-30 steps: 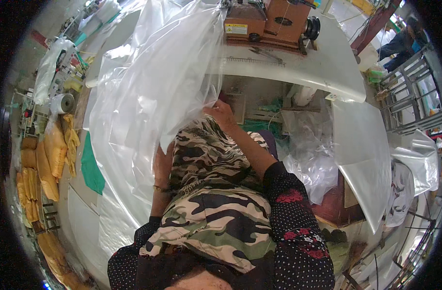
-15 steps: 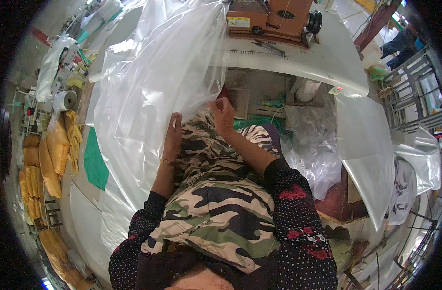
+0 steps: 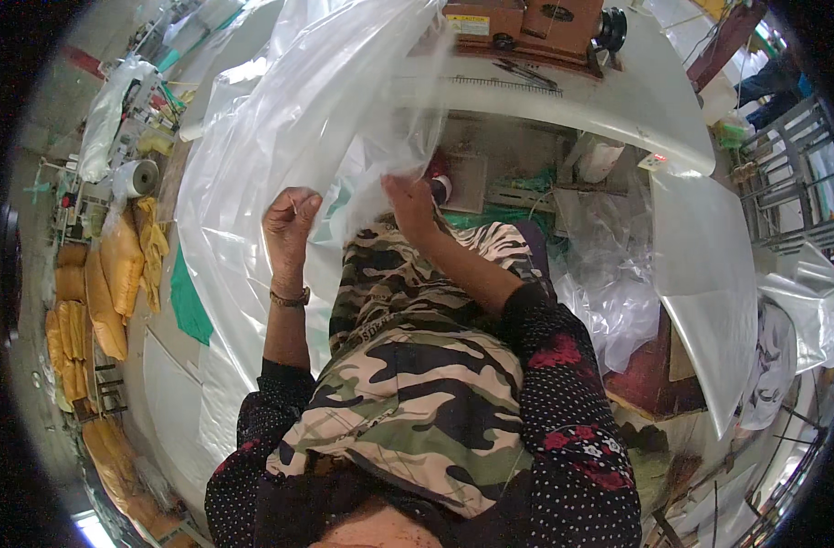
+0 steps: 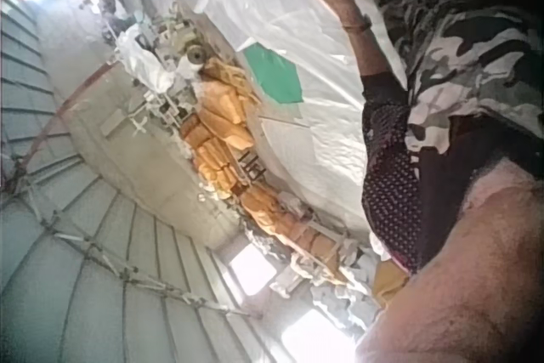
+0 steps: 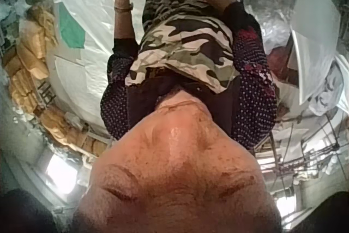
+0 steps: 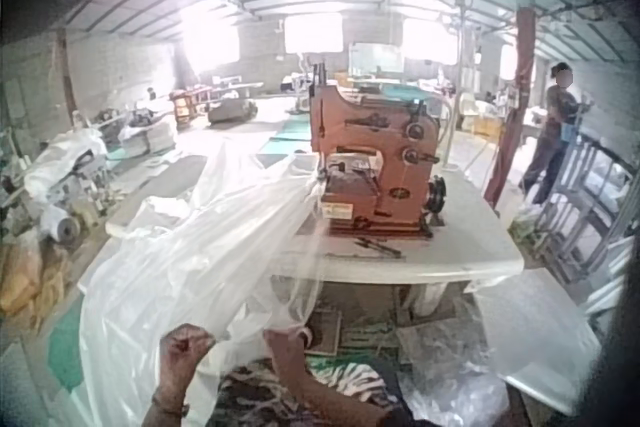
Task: Sewing large white plastic sheets using an industrial sewing machine.
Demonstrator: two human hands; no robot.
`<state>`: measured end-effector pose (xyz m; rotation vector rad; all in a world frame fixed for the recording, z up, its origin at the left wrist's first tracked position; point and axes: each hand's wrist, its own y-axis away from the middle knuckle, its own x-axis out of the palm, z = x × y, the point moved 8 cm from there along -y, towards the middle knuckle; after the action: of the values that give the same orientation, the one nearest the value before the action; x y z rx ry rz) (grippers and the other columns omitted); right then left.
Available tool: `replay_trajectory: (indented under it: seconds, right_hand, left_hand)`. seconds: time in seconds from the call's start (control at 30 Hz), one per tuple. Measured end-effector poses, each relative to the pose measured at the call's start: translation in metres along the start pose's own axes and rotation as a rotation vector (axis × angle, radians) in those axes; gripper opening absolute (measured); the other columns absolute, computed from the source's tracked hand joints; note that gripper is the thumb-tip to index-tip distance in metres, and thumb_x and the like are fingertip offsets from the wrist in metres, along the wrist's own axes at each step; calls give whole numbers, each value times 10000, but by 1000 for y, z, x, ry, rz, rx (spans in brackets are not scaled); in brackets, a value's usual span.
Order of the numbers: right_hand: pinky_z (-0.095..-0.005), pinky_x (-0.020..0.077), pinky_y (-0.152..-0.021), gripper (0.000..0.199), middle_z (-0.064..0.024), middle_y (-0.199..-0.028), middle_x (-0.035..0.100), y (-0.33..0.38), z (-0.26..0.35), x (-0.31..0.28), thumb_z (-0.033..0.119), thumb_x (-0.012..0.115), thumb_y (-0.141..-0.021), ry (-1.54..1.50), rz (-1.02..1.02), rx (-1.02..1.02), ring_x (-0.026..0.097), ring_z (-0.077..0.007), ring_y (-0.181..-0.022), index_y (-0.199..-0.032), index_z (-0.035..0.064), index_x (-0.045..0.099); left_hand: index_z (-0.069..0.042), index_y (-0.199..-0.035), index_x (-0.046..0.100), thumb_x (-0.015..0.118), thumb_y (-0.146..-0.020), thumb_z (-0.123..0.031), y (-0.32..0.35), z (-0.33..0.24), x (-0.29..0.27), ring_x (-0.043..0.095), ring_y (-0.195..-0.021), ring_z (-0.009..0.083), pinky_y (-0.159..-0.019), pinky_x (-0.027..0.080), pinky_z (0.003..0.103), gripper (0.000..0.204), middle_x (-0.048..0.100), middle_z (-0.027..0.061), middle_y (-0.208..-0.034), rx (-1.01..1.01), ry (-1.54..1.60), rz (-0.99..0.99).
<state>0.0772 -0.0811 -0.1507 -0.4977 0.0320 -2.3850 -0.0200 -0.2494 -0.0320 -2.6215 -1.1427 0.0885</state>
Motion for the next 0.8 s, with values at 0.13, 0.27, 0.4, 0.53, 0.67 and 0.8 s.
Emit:
replay_trajectory:
  seconds: [0.13,0.27,0.4,0.53,0.67,0.8]
  right_hand:
    - [-284,462,-608,136,-25,-777,634,62,136,23,118,582,-929,341,510,-127,565,-92,-687,-858,3,593]
    - [-249,491,-598,111,-43,-775,618,84,143,-1,118,577,-942,223,511,310,575,-90,-649,-898,20,549]
    - [-272,449,-533,121,-23,-696,548,90,133,-26,126,576,-949,258,139,143,548,-74,-616,-908,33,509]
    - [-319,431,-517,116,-79,-662,542,86,172,-5,107,577,-940,590,238,-220,558,-133,-578,-922,19,504]
    - [-381,440,-535,113,-174,-664,556,87,177,10,95,578,-920,726,388,-310,590,-314,-592,-946,14,504]
    - [-427,449,-547,111,-201,-699,586,95,178,26,93,578,-905,780,489,-361,605,-382,-637,-937,18,503]
  left_hand:
    - [-53,-1004,634,681,-885,-47,-7,-48,15,519,-688,33,-648,440,204,129,589,-45,-714,156,-335,27]
    - [-52,-994,611,629,-909,-60,0,-48,52,432,-518,63,-502,383,246,87,563,-17,-569,28,-492,201]
    - [-22,-912,590,632,-894,-66,15,-54,79,484,-509,231,-527,423,298,63,559,119,-643,157,-629,197]
    - [-13,-885,590,630,-859,-30,22,-76,104,601,-679,345,-585,469,367,51,594,162,-775,260,-587,283]
    - [30,-932,606,618,-885,-11,26,-66,109,533,-597,176,-563,451,281,63,594,104,-756,267,-617,316]
    - [30,-974,605,601,-898,-15,27,-60,108,526,-603,146,-564,450,273,88,573,88,-727,184,-485,324]
